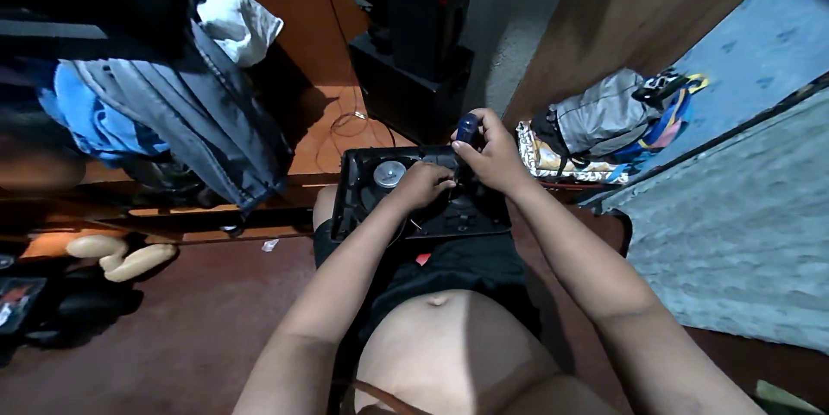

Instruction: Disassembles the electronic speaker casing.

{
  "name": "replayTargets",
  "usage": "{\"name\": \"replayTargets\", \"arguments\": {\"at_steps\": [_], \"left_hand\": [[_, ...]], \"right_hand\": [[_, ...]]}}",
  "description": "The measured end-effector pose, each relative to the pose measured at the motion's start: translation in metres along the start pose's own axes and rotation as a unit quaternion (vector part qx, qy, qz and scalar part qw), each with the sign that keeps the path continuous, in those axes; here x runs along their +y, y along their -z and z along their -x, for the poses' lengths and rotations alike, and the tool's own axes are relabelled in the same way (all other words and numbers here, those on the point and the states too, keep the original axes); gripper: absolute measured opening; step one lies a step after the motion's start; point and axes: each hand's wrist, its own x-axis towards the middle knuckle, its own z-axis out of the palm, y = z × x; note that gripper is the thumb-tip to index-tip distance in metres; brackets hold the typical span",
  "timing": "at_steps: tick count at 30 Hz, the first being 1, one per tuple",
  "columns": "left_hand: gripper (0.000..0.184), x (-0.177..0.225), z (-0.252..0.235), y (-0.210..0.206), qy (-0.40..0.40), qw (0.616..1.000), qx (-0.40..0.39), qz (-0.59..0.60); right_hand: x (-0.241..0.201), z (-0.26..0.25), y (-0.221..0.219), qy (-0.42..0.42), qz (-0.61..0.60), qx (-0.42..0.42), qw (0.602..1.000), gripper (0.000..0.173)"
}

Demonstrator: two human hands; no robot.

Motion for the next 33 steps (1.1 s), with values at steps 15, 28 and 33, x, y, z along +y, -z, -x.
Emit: {"name": "replayTargets", "arguments": {"at_steps": [15,28,33], "left_hand": [[0.022,-0.005,-0.002,0.001,-0.005,1.0,-0.017,-0.01],[0.031,-0.002,0.001,-0.004,0.019,0.999,-0.041,-0.004],[0.029,-0.005,0.0,-0.006,0.025,0.999,-0.012,0.022]], "right_hand": [[-0.005,-0.005,-0.011,-0.016,0.103,0.032,0.994,0.051],[0.018,-0.039,-0.02,0.108,-0.374,-0.238,0.89,0.027],[-0.035,-0.035,-0.002,0.033,0.311,-0.052,0.948,0.046]]}}
